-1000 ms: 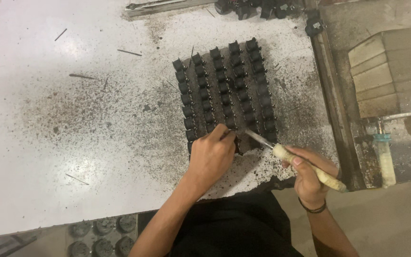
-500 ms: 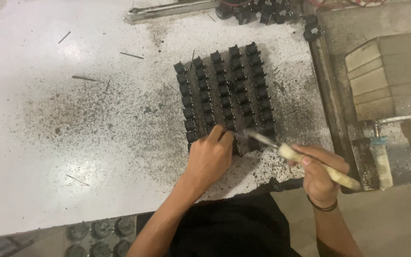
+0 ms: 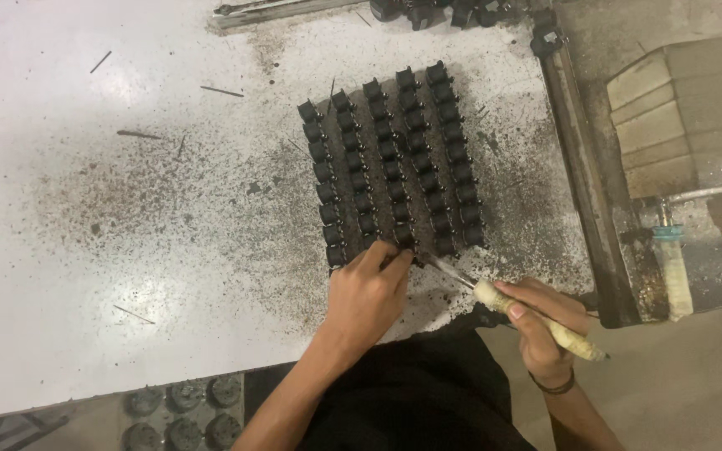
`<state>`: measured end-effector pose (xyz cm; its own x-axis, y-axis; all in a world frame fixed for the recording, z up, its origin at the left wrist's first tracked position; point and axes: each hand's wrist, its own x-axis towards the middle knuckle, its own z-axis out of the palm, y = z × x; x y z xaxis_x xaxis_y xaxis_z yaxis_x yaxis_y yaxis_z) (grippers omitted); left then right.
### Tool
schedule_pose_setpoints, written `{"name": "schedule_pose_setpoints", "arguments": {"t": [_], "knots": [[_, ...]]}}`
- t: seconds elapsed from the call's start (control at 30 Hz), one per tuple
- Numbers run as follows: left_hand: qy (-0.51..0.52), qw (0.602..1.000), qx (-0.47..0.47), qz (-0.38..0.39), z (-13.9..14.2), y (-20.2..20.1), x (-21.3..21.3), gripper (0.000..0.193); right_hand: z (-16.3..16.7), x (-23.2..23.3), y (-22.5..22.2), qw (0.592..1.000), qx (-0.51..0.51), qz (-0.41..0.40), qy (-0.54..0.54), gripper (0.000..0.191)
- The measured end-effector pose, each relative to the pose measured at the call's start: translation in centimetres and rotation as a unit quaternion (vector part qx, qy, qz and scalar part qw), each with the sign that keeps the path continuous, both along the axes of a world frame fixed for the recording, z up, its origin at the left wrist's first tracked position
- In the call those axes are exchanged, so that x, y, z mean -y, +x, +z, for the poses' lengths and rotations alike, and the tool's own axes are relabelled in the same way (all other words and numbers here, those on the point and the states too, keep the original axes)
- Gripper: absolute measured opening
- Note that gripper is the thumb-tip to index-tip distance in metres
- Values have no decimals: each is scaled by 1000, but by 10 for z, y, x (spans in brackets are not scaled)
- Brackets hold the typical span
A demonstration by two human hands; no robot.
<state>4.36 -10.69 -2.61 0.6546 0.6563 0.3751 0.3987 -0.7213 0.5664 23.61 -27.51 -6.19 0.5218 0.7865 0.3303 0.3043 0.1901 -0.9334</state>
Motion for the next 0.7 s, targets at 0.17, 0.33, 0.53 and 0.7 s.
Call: {"name": "schedule_pose_setpoints", "arguments": {"t": [0.17, 0.33, 0.53, 0.7], "knots": [[-10, 1000, 2, -20, -14, -3, 0, 20, 3, -1, 0, 998, 64, 13, -2, 26], [-29, 999, -17, -18, -15, 1, -4, 16, 6, -5, 0, 996, 87, 7, 13, 28], [-1, 1000, 7, -29, -20, -1, -2, 20, 16, -5, -7, 973, 223, 58, 23, 24], [12, 999, 1, -31, -10, 2, -4, 18, -6, -2, 16, 977, 177, 98, 68, 20]]}}
